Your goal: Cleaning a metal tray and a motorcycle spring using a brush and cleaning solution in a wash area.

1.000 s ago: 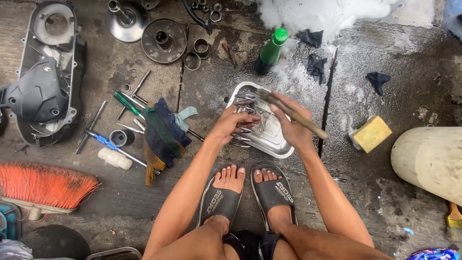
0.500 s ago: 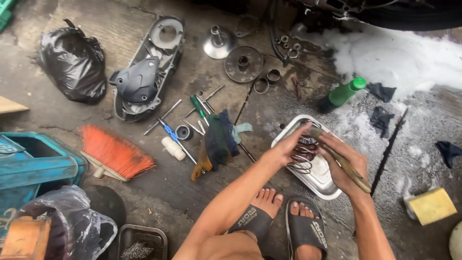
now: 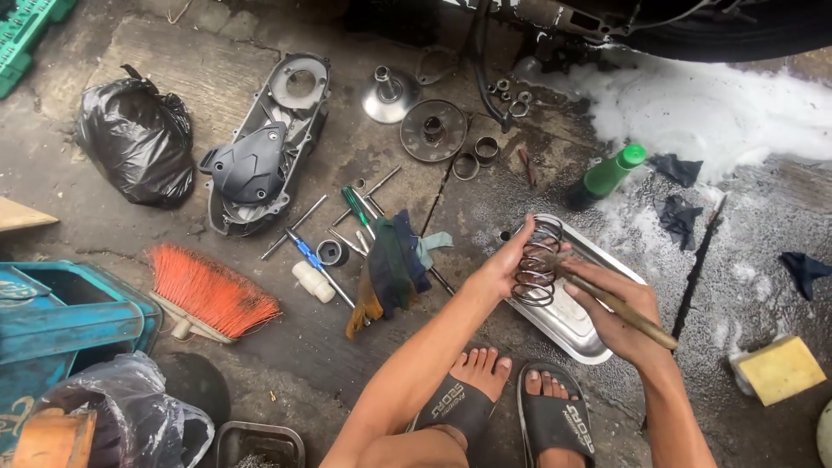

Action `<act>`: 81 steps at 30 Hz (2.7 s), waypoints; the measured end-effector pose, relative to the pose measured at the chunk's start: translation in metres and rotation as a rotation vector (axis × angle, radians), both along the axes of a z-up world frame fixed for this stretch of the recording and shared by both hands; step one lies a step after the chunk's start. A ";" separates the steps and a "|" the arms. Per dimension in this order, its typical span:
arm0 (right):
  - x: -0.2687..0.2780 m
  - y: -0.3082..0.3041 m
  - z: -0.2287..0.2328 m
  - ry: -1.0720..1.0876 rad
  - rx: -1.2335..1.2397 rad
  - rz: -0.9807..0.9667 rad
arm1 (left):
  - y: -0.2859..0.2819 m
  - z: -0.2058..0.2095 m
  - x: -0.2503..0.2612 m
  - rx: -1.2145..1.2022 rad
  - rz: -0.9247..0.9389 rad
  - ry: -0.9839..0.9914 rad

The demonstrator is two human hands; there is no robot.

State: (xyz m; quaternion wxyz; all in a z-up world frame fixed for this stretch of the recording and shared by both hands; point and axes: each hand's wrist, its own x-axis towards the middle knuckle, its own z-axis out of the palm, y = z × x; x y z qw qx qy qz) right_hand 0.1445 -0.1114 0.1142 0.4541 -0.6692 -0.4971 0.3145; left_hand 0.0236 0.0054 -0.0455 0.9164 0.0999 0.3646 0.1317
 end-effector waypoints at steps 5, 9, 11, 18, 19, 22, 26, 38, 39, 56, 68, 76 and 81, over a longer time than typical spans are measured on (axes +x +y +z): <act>-0.002 0.012 -0.008 -0.040 0.124 -0.051 | 0.001 -0.036 0.015 -0.101 0.027 -0.015; 0.000 0.005 0.011 0.098 0.111 0.070 | 0.004 0.042 0.004 0.022 -0.056 0.155; 0.008 0.002 0.017 0.057 0.098 0.066 | 0.002 0.029 0.001 0.011 -0.056 0.176; 0.031 -0.004 0.003 0.136 0.088 0.154 | 0.004 0.067 0.010 -0.047 -0.078 0.063; 0.030 -0.004 0.008 0.137 0.083 0.157 | 0.005 0.076 0.006 -0.052 -0.074 0.063; 0.027 0.004 0.017 0.258 0.030 0.194 | 0.013 0.063 -0.013 -0.048 -0.124 0.015; 0.045 0.016 -0.003 0.289 -0.123 0.066 | 0.018 -0.017 -0.028 0.011 -0.228 0.111; 0.036 0.015 -0.036 0.367 -0.341 -0.191 | -0.004 -0.047 -0.051 -0.027 -0.238 0.152; 0.040 0.014 -0.045 0.356 -0.362 -0.298 | -0.004 -0.087 -0.062 -0.037 -0.213 0.165; 0.056 -0.060 -0.108 0.681 -0.238 -0.803 | 0.003 0.056 -0.052 0.303 -0.033 0.307; 0.053 -0.050 -0.092 0.481 -0.344 -0.594 | -0.001 0.057 -0.058 0.317 -0.011 0.410; 0.094 -0.086 -0.083 0.399 -0.282 -0.688 | 0.001 0.069 -0.061 0.306 0.046 0.310; 0.098 -0.094 -0.097 0.523 -0.108 -0.794 | -0.004 0.043 -0.066 0.430 0.081 0.278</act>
